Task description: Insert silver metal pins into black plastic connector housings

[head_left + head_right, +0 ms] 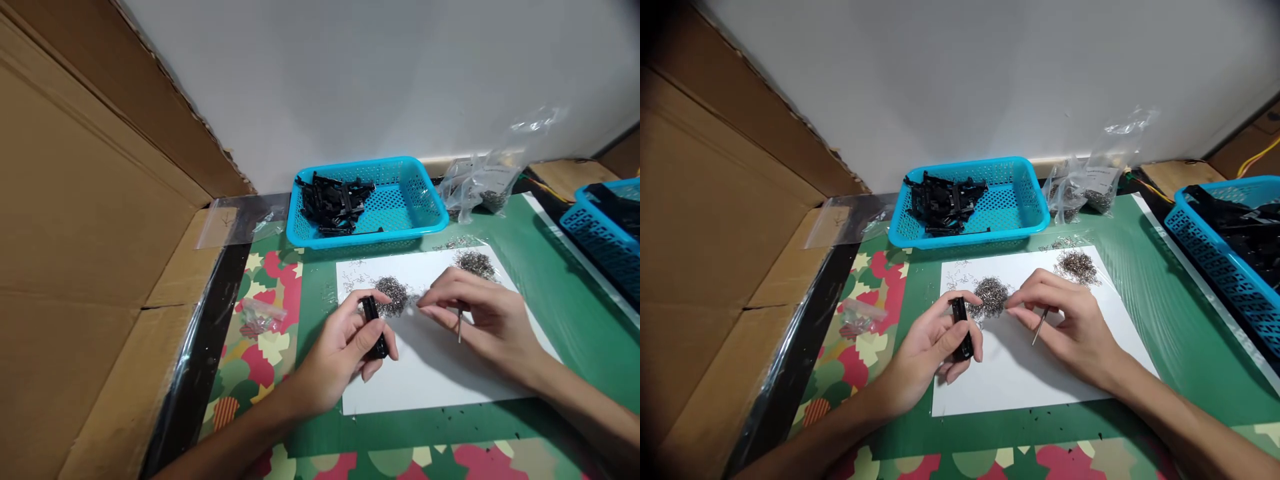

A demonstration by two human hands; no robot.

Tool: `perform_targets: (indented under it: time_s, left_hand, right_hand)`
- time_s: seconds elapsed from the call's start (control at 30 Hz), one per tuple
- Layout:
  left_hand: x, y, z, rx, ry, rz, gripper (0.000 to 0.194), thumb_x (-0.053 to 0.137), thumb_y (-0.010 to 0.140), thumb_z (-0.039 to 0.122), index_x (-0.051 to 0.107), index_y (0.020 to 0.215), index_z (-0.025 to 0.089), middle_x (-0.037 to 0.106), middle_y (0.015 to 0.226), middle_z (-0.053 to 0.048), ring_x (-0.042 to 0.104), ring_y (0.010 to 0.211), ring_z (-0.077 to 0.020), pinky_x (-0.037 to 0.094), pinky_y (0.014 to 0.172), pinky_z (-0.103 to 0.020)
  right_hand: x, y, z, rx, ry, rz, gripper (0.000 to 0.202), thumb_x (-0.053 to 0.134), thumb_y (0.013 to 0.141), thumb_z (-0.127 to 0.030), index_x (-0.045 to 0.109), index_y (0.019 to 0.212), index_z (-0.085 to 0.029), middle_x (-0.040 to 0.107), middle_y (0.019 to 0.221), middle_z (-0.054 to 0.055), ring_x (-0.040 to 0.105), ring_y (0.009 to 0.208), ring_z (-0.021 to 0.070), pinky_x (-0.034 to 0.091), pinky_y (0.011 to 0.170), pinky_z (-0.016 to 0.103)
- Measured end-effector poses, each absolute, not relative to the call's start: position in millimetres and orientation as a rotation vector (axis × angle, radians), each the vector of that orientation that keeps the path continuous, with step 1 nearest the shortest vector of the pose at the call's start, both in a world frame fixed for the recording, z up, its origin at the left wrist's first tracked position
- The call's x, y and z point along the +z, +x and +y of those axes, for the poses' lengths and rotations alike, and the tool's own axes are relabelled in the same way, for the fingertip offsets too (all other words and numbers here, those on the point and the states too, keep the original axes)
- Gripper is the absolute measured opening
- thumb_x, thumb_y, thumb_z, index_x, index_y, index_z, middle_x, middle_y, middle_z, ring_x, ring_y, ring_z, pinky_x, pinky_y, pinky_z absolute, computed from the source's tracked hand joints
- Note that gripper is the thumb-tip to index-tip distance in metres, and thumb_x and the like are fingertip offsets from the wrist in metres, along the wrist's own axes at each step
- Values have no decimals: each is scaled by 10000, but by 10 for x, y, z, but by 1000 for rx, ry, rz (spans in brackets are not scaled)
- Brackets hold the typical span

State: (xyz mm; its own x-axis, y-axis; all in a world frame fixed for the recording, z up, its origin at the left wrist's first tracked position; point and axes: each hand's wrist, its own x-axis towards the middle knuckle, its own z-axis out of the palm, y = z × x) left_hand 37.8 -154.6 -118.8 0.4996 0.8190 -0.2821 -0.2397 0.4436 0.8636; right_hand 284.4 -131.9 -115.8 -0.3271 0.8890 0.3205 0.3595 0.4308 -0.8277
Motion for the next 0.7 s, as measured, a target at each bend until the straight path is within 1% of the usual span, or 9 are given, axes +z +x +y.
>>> perform_targets:
  time_s: [0.07,0.2,0.3,0.37,0.47,0.57,0.63,0.7]
  left_hand:
    - [-1172,399,-1561,732,873,801,327,648,1039,431,528,1231,195,716,798,-33,467,463,-54,297,417,-184]
    - [-1146,451,-1609,654,880,793,299,670,1018,439,601,1065,152,712,777,-47,415,444,-43,297,406,-196]
    - [-1145,475,-1637,630,856,797,303,684,1008,441,602,1064,154,695,765,-31,380,455,-41,293,414,-190]
    - [-1149,469,-1644,637,840,819,298,656,1025,453,594,1068,165,692,752,-22,357,444,-37,269,412,-185]
    - [-1158,433,-1644,636,822,842,326,546,1071,505,570,1062,181,709,717,-30,318,387,-31,179,388,-192]
    - [-1170,403,-1642,600,811,841,399,483,1080,564,576,1052,177,691,644,-25,267,354,-37,137,373,-210]
    - [-1178,401,-1641,579,813,837,435,483,1072,587,591,1029,168,654,601,-12,225,366,-43,128,378,-218]
    - [-1181,408,-1640,578,834,847,450,493,1065,595,604,1004,164,603,576,6,230,401,-55,135,399,-220]
  right_hand:
    - [-1198,2787,-1399,874,-1027,-1823,113,713,971,-193,795,973,-270,740,857,45,682,722,189,520,571,324]
    - [-1265,2684,-1537,728,-901,-1827,224,713,940,-95,796,1050,-271,724,830,42,678,688,181,536,573,323]
    - [-1247,2682,-1528,628,-824,-1941,261,688,940,-63,779,1088,-258,732,842,47,690,703,177,540,591,317]
    - [-1218,2753,-1444,601,-893,-2033,210,669,958,-98,766,1065,-250,735,841,46,680,703,177,535,611,323]
    - [-1183,2936,-1264,572,-1257,-2023,98,653,989,-215,748,979,-238,701,788,32,608,640,167,490,581,323]
    - [-1176,3084,-1136,573,-1502,-1948,138,664,992,-318,747,925,-230,699,802,35,593,655,176,457,579,324]
    - [-1188,3112,-1105,595,-1531,-1978,172,665,994,-351,758,922,-225,701,822,47,613,706,193,460,612,330]
    - [-1211,3088,-1101,601,-1526,-2025,179,672,993,-357,775,928,-225,703,845,58,626,751,209,464,652,342]
